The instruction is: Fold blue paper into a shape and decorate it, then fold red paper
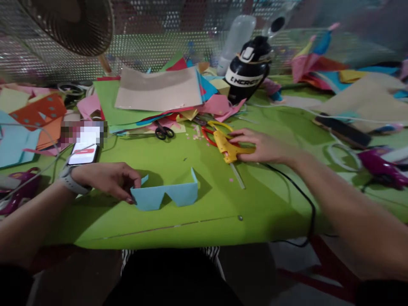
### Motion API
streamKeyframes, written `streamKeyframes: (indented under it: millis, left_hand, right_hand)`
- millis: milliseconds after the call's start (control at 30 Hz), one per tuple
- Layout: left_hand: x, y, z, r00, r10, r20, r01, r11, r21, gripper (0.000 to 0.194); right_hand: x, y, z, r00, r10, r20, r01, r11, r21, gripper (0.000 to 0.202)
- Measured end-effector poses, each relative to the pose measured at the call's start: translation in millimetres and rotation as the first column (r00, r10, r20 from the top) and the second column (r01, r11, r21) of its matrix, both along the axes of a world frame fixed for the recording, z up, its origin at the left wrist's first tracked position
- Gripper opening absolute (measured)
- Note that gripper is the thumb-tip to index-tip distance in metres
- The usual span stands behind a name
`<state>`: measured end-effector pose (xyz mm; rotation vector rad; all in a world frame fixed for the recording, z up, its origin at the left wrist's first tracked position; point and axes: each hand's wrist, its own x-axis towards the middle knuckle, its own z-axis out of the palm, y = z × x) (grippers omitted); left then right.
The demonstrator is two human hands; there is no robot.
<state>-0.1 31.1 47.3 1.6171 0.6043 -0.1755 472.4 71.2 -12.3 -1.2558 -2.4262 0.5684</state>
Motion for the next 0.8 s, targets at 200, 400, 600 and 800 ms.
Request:
streamKeyframes:
  millis: [200, 400, 600, 800]
  left_hand:
    - [2.0, -4.0, -13.6, 0.998, 0.006, 0.061, -0.004, 1.000, -0.019, 0.017]
    - [3.2, -3.6, -14.8, 0.999, -0.005, 0.046, 0.005, 1.000, 0.005, 0.021]
    - [2.0, -4.0, -15.1, 0.998, 0.024, 0.060, -0.021, 0.999, -0.040, 0.026]
    - [2.1, -4.1, -15.8, 0.997, 0.035, 0.076, -0.030, 0.997, -0.068, 0.030]
  right_hand:
    - [-7.4, 6.3, 31.2, 0.999, -0.032, -0.006, 0.032, 0.999, -0.006, 0.034]
    - [-127.5, 13.8, 67.0, 0.997, 0.067, -0.038, -0.058, 0.976, 0.209, 0.021]
    - [-279.8, 44.9, 45.3, 0.924, 0.212, 0.318, -0.325, 0.873, 0.363, 0.021]
    - [-318.9, 53.1, 23.2, 0.895, 0.131, 0.426, -0.280, 0.909, 0.309, 0.016]
